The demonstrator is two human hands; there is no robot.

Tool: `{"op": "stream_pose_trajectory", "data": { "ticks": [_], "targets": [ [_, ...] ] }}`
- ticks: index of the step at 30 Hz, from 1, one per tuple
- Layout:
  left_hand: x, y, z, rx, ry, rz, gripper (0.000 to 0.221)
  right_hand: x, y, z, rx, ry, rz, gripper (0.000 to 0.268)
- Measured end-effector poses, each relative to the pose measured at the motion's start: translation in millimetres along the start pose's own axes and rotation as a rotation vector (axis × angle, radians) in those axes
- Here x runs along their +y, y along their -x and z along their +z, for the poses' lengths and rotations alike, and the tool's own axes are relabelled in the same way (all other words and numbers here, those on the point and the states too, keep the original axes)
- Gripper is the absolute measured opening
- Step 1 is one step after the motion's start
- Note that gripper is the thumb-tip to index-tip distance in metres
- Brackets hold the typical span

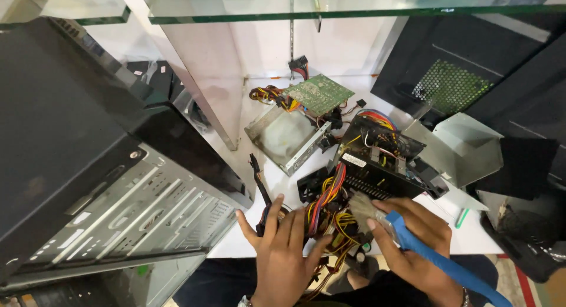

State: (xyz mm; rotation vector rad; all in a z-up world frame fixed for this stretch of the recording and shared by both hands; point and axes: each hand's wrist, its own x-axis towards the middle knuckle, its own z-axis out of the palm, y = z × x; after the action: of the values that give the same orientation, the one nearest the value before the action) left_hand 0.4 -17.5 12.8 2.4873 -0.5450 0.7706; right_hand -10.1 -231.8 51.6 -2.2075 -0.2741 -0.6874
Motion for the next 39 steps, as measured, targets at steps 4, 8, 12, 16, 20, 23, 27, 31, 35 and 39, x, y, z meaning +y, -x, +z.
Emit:
{"op": "stream_pose_trajectory", "data": {
  "ticks": [4, 8, 12, 16, 20, 23, 27, 31, 35, 39],
  "targets": [
    [1, -9, -3, 0.016, 0.059, 0.016, 0.02, -21, -11, 5, -0.048, -0.113, -0.128, 0.023],
    [9, -15, -9, 0.194, 0.225, 0.073, 0.013, -31, -20, 21, -0.258, -0.32, -0.241, 0.019],
    [10, -17, -15, 0.112, 0.201, 0.014, 0.015, -3, -38, 29, -0.234, 0.057, -0.267, 0.021],
    [6, -19, -13, 0.176, 0.143, 0.029, 0.003, -3, -39, 28, -0.227, -0.306, -0.394, 0.005],
    [12, -23, -13, 0.168, 0.171, -0.022, 0.003, 18, -37, 22, -0.107, 0.248, -0.347, 0.033],
    [11, -26, -14, 0.221, 0.146, 0.03, 0.008, -14, -40, 17, -0.265, -0.266, -0.261, 0.025],
    [10, -27, -11, 0.172, 0.234, 0.045, 0.003, 23, -42, 28, -0.142, 0.127, -0.33, 0.015],
    [2, -22, 0, 0.167, 0.401, 0.053, 0.014, 35, -33, 30, -0.273, 0.022, -0.247, 0.009],
    [2, -13, 6, 0.08, 0.417, -0.032, 0.021, -4, -41, 17, -0.193, -0.064, -0.25, 0.019],
    [7, -21, 2, -0.019, 0.417, -0.105, 0.018, 8, -40, 22, -0.248, 0.052, -0.293, 0.03]
  ]
}}
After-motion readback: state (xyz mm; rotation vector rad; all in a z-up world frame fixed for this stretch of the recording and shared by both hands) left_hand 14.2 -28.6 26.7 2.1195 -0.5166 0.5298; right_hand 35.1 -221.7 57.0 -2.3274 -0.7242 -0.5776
